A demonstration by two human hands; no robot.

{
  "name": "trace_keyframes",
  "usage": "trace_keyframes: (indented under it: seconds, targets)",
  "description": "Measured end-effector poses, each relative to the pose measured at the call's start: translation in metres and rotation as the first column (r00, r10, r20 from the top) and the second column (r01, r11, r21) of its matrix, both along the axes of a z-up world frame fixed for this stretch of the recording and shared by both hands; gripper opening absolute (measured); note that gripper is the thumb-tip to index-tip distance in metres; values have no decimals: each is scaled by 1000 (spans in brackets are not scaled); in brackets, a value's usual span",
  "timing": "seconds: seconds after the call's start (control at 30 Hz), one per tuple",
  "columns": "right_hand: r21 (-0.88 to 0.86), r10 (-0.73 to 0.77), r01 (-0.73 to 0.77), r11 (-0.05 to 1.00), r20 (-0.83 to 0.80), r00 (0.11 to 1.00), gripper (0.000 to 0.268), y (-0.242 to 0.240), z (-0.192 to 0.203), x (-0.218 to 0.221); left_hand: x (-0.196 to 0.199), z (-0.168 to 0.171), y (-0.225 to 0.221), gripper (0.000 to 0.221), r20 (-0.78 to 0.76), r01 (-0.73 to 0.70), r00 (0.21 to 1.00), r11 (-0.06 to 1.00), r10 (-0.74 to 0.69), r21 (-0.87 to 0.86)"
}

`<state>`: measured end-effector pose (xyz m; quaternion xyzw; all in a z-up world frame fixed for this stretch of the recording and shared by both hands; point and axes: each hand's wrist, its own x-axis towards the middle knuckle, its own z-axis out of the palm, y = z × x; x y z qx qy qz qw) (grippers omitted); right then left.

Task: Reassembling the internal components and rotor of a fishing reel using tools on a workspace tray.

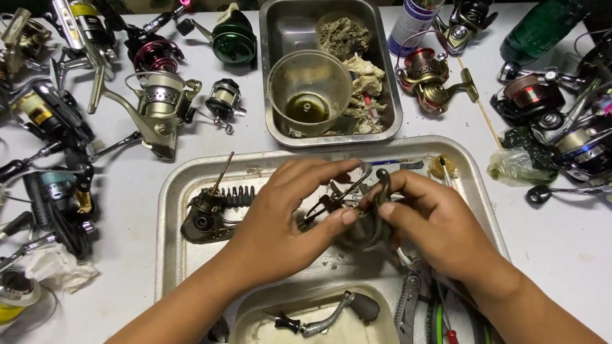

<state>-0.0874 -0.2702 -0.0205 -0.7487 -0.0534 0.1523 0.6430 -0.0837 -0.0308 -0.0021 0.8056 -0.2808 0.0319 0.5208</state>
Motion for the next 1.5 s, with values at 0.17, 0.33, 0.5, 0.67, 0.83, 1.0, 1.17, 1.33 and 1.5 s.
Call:
trace_keyframes:
  seconds: [0.17,0.33,0.5,0.67,0.83,1.0,1.17,1.33,1.5]
  targets:
    - [304,61,-32,952,-84,995,27,0,1,6,-1,3,1,59,-55,-7,998,1000,6,-21]
    - [410,78,-1,912,-170,982,26,-2,-3,8,-1,3,0,60,-79,17,997,999,-21,-47]
    - [457,158,-64,887,-170,973,30,-4,-4,9,2,9,-5,66,-539,27,836,988,-106,-153]
    - [450,97,-34,892,-118,988,34,12,-2,4,3,-13,-7,62,-494,144,802,911,-336,-386]
    - [152,69,-72,986,24,997,31,12,14,7,2,-28,-8,62,-528,113,762,880,-375,-462]
    - [-203,8,69,977,354,935,23,7,45,-1,7,-37,-2,67,-505,116,747,833,-432,-541]
    - [-544,123,223,809,528,840,26,-28,71,-9,12,-14,4,97,-692,121,696,981,-191,-150]
    - [-715,309,232,660,540,783,32,-65,56,-22,14,-19,7,98,-684,89,704,979,-191,-181]
    - [-877,345,71,475,260,902,18,-77,25,-34,12,-16,6,84,-674,34,713,970,-193,-241]
